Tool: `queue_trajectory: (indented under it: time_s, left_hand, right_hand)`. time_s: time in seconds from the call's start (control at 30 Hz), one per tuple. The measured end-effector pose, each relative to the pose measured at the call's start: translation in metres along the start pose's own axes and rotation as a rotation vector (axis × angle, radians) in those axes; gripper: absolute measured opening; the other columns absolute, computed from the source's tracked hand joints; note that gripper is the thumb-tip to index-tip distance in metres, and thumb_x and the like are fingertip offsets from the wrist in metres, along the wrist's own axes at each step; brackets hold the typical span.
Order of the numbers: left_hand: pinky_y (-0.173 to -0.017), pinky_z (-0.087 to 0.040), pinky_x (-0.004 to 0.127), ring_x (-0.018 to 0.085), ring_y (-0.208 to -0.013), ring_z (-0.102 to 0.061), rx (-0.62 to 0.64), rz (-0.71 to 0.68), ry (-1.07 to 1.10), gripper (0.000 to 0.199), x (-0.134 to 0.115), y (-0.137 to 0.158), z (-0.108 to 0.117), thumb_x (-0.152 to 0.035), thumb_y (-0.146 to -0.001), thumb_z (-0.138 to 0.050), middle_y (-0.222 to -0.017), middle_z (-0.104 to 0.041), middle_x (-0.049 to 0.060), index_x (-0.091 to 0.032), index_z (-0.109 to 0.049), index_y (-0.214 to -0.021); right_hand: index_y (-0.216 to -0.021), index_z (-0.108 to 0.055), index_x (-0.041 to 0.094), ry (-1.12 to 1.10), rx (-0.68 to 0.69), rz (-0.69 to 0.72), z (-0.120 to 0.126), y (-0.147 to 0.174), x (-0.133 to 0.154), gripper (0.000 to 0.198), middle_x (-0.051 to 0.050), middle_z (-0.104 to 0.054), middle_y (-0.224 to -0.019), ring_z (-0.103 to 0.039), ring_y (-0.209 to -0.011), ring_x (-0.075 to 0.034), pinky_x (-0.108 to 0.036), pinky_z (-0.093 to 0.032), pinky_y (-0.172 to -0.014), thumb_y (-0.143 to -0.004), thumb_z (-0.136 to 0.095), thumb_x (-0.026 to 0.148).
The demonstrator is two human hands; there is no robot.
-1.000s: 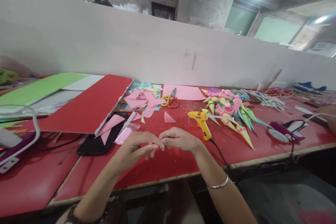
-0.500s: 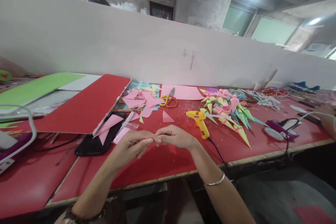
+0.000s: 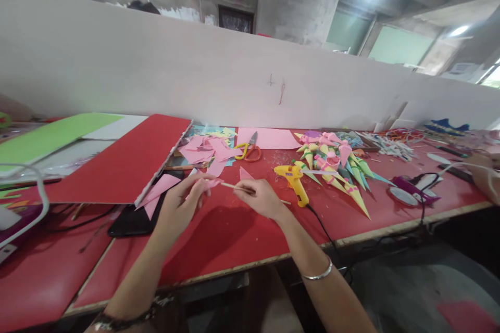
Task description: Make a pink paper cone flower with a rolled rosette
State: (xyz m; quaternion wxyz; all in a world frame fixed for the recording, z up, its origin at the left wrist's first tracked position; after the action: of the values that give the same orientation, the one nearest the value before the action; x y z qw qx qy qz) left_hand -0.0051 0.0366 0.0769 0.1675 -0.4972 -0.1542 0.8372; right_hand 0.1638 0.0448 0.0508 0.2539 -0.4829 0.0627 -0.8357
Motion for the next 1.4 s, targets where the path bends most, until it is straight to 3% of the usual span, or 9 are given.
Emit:
queue_trajectory:
  time_s: [0.17,0.33,0.47,0.67,0.93,1.17,1.27,1.4]
  left_hand:
    - [-0.053,-0.041,0.022,0.013,-0.057,-0.053,0.159,-0.064,-0.390,0.038,0.011,-0.004,-0.005,-0.040,-0.083,-0.038,-0.073,-0.063,0.002,-0.017,-0.057,-0.105]
    - [-0.071,-0.045,0.031,0.023,-0.083,-0.062,0.267,-0.114,-0.700,0.034,0.021,0.001,-0.023,-0.031,-0.084,-0.037,-0.095,-0.067,0.009,-0.018,-0.056,-0.108]
    - [-0.070,-0.048,0.033,0.025,-0.088,-0.062,0.179,-0.169,-0.881,0.035,0.028,0.004,-0.027,-0.025,-0.082,-0.038,-0.103,-0.063,0.013,-0.016,-0.053,-0.112]
    - [-0.081,-0.047,0.035,0.028,-0.112,-0.050,0.001,-0.333,-0.865,0.037,0.025,0.003,-0.020,-0.031,-0.084,-0.037,-0.118,-0.053,0.016,-0.017,-0.046,-0.118]
    - [-0.088,-0.042,0.043,0.032,-0.113,-0.048,0.001,-0.304,-0.776,0.040,0.024,-0.002,-0.016,-0.036,-0.085,-0.034,-0.114,-0.053,0.019,-0.013,-0.048,-0.115]
    - [-0.085,-0.044,0.040,0.030,-0.106,-0.052,-0.025,-0.197,-0.647,0.048,0.022,-0.005,-0.010,-0.045,-0.083,-0.033,-0.112,-0.055,0.018,-0.011,-0.049,-0.113]
    - [-0.080,-0.044,0.037,0.027,-0.093,-0.058,0.018,-0.108,-0.569,0.046,0.021,-0.007,-0.009,-0.047,-0.080,-0.035,-0.099,-0.063,0.013,-0.013,-0.053,-0.105]
    - [-0.062,-0.043,0.030,0.021,-0.066,-0.058,0.102,-0.067,-0.504,0.036,0.010,-0.007,-0.012,-0.050,-0.077,-0.038,-0.070,-0.064,0.005,-0.019,-0.056,-0.074]
  right_hand:
    - [-0.107,-0.058,0.013,0.410,-0.216,-0.142,0.008,-0.004,-0.013,0.033,-0.010,-0.058,-0.093,-0.055,-0.088,-0.018,-0.028,-0.042,-0.079,-0.084,-0.033,0.010]
    - [-0.117,-0.051,0.016,0.549,-0.207,-0.249,0.007,-0.006,-0.018,0.037,-0.010,-0.054,-0.105,-0.054,-0.099,-0.019,-0.028,-0.043,-0.083,-0.083,-0.036,0.009]
    - [-0.122,-0.045,0.019,0.601,-0.152,-0.298,0.003,-0.005,-0.018,0.040,-0.009,-0.053,-0.111,-0.056,-0.100,-0.019,-0.028,-0.044,-0.082,-0.082,-0.044,0.012]
    - [-0.113,-0.048,0.012,0.672,-0.097,-0.355,0.004,-0.013,-0.006,0.031,-0.014,-0.052,-0.110,-0.059,-0.093,-0.021,-0.029,-0.046,-0.077,-0.083,-0.045,0.012]
    - [-0.099,-0.055,0.010,0.693,-0.065,-0.372,0.001,-0.028,-0.019,0.022,-0.018,-0.057,-0.101,-0.060,-0.088,-0.023,-0.031,-0.046,-0.072,-0.079,-0.049,0.007]
    - [-0.106,-0.054,0.014,0.572,-0.110,-0.213,0.007,-0.038,-0.011,0.023,-0.012,-0.055,-0.101,-0.055,-0.093,-0.018,-0.028,-0.043,-0.078,-0.088,-0.039,0.016]
    - [-0.100,-0.056,0.017,0.389,-0.123,0.023,0.006,-0.040,0.003,0.019,-0.006,-0.054,-0.096,-0.053,-0.091,-0.013,-0.024,-0.041,-0.081,-0.088,-0.042,0.017]
    - [-0.084,-0.057,0.016,0.100,-0.108,0.307,0.000,-0.033,0.019,0.012,-0.003,-0.051,-0.084,-0.051,-0.081,-0.012,-0.023,-0.042,-0.075,-0.087,-0.045,0.016]
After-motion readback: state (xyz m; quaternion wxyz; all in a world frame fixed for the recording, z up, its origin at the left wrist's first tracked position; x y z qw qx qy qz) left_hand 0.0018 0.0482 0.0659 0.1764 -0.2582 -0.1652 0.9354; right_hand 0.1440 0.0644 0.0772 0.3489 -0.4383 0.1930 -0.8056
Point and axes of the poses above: each hand's wrist, its own y-axis away from the middle knuckle, its own z-axis out of the back of the hand, x = y × z, the point moved 4 cm from there along -y, towards the middle knuckle
